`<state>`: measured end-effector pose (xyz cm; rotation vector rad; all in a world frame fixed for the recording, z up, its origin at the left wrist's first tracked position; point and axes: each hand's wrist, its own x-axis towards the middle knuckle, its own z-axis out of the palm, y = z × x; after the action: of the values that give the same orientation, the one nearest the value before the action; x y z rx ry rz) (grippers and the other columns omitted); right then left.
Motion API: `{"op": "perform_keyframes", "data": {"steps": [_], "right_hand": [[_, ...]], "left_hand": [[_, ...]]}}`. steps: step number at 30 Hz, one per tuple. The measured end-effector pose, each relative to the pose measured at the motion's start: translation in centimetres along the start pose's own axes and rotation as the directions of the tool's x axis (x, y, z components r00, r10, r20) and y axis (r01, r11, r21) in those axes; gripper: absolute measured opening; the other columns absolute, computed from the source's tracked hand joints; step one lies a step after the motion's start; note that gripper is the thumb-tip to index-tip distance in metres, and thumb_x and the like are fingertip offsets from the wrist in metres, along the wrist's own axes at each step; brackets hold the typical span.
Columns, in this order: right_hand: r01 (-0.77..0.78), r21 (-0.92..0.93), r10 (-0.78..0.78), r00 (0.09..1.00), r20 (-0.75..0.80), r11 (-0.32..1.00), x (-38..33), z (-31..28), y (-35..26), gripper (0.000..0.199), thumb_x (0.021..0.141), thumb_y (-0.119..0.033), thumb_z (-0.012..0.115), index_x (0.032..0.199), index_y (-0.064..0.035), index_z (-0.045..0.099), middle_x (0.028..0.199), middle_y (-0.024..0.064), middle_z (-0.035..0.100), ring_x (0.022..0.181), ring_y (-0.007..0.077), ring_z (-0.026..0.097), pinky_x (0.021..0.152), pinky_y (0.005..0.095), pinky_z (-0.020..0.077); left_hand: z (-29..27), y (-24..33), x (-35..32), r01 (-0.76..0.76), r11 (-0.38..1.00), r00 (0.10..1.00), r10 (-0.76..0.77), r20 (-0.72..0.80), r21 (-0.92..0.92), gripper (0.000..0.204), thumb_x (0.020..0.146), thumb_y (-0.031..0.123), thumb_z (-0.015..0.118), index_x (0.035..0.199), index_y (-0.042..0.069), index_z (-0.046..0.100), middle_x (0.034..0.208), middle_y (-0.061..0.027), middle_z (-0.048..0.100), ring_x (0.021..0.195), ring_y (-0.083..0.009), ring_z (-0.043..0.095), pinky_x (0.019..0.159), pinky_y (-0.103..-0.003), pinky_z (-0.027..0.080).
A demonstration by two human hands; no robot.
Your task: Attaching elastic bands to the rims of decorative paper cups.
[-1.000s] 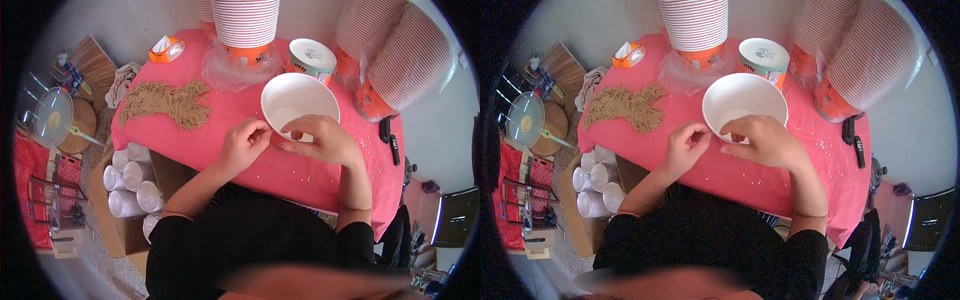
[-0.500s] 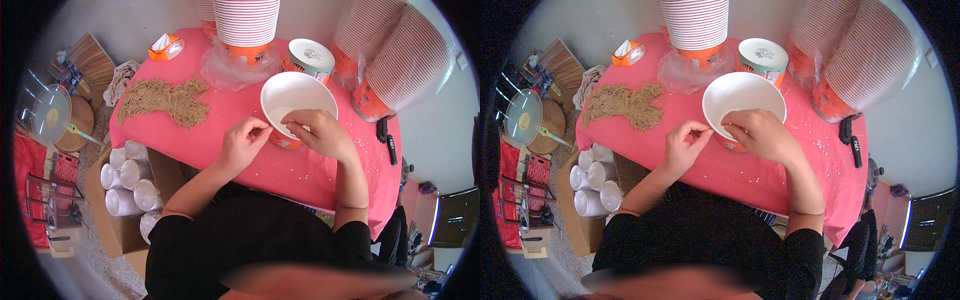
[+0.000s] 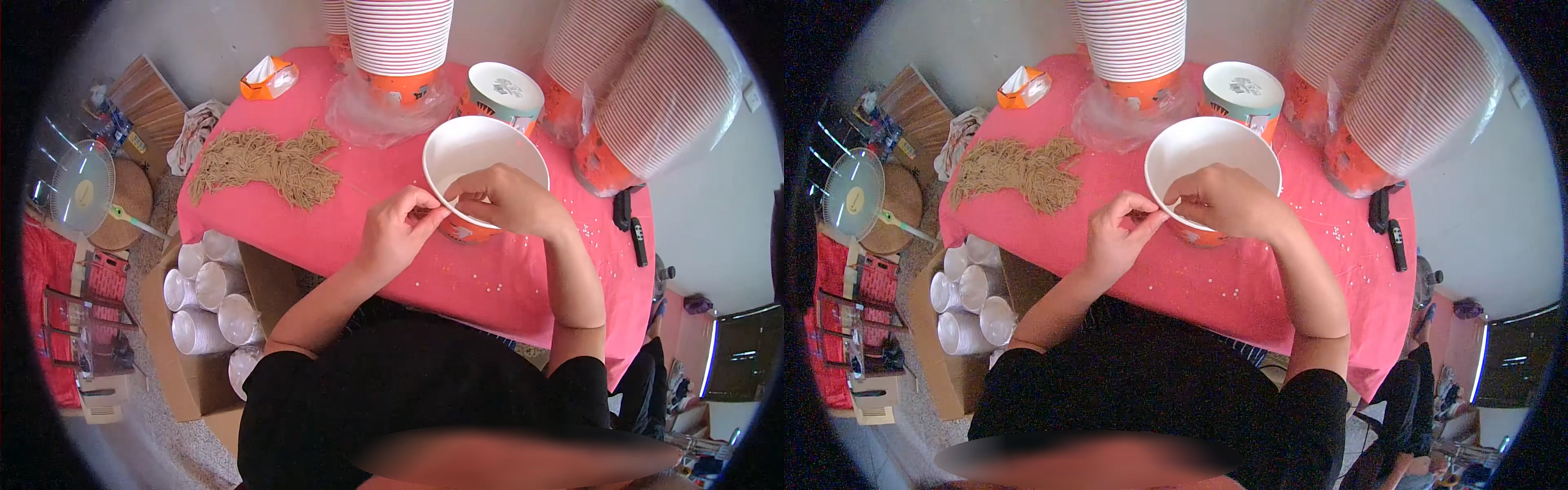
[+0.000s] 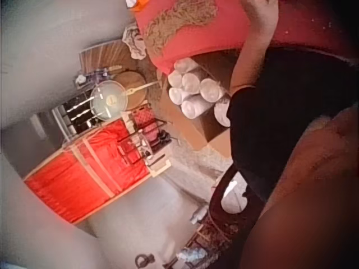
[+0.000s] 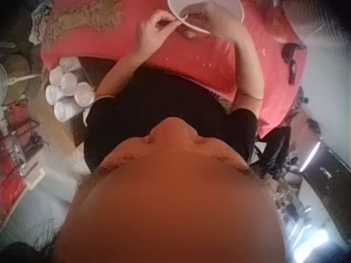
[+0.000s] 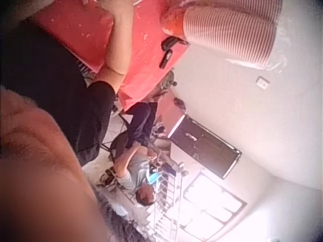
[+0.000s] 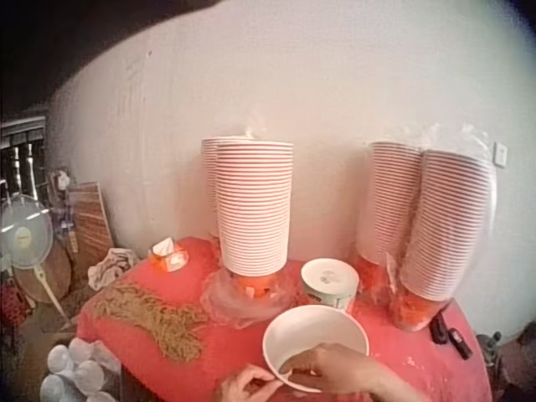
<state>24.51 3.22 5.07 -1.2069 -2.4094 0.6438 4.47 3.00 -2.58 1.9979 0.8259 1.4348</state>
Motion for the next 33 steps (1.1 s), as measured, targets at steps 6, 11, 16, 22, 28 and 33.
{"op": "perform_keyframes", "data": {"steps": [6,11,16,22,28,33], "right_hand": [[0.033,0.114,-0.040,0.998,0.054,0.993,0.93,0.12,0.35,0.013,0.082,-0.003,0.064,0.093,-0.0023,0.070,0.081,0.0097,0.070,0.074,0.0197,0.066,0.071,0.0318,0.0504],[0.066,0.073,-0.069,0.997,0.027,0.995,1.04,0.46,0.41,0.009,0.081,-0.002,0.063,0.088,-0.0022,0.069,0.080,0.0087,0.070,0.072,0.0198,0.065,0.069,0.0314,0.0499],[0.063,0.069,-0.064,0.998,0.016,0.996,0.99,0.54,0.67,0.009,0.080,-0.002,0.063,0.088,-0.0025,0.068,0.080,0.0088,0.069,0.072,0.0212,0.065,0.069,0.0319,0.0498],[0.065,0.076,-0.065,0.998,0.006,0.995,0.84,0.52,0.82,0.009,0.081,-0.002,0.063,0.089,-0.0024,0.067,0.080,0.0089,0.069,0.073,0.0212,0.065,0.069,0.0320,0.0496],[0.059,0.086,-0.059,0.998,0.000,0.995,0.71,0.61,0.67,0.009,0.081,-0.001,0.063,0.089,-0.0018,0.066,0.078,0.0093,0.068,0.072,0.0203,0.064,0.068,0.0322,0.0495],[0.040,0.076,-0.041,0.999,0.002,0.996,0.65,0.40,0.31,0.008,0.082,-0.001,0.063,0.089,-0.0012,0.066,0.077,0.0099,0.068,0.070,0.0202,0.065,0.066,0.0321,0.0499]], "left_hand": [[0.05,-0.19,0.00,0.048,0.998,0.999,-0.048,0.001,-0.043,0.017,0.082,0.001,0.074,0.088,0.003,0.058,0.079,-0.0052,0.068,0.070,-0.0120,0.067,0.059,-0.026,0.053],[-0.10,-0.44,-0.22,0.069,0.994,0.997,-0.066,0.038,-0.089,0.015,0.082,0.002,0.074,0.089,0.002,0.060,0.079,-0.0048,0.067,0.069,-0.0113,0.066,0.058,-0.025,0.052],[-0.40,-0.44,-0.42,0.090,0.994,0.993,-0.086,0.075,-0.057,0.013,0.083,0.001,0.073,0.090,0.002,0.063,0.082,-0.0057,0.066,0.067,-0.0111,0.064,0.057,-0.025,0.051],[-0.53,-0.29,-0.43,0.052,0.999,0.998,-0.052,0.021,-0.004,0.013,0.080,-0.003,0.073,0.090,0.002,0.066,0.076,-0.0024,0.064,0.061,-0.0077,0.056,0.054,-0.024,0.044],[-0.13,-0.69,-0.19,-0.140,0.979,0.988,0.149,-0.049,0.145,0.016,0.076,-0.003,0.074,0.087,0.004,0.064,0.074,-0.0038,0.062,0.057,-0.0113,0.055,0.051,-0.026,0.044],[-0.16,-0.45,-0.01,-0.169,0.961,0.983,0.179,-0.030,0.218,0.016,0.075,-0.003,0.073,0.084,0.004,0.061,0.072,-0.0047,0.061,0.057,-0.0125,0.056,0.051,-0.027,0.045]]}}
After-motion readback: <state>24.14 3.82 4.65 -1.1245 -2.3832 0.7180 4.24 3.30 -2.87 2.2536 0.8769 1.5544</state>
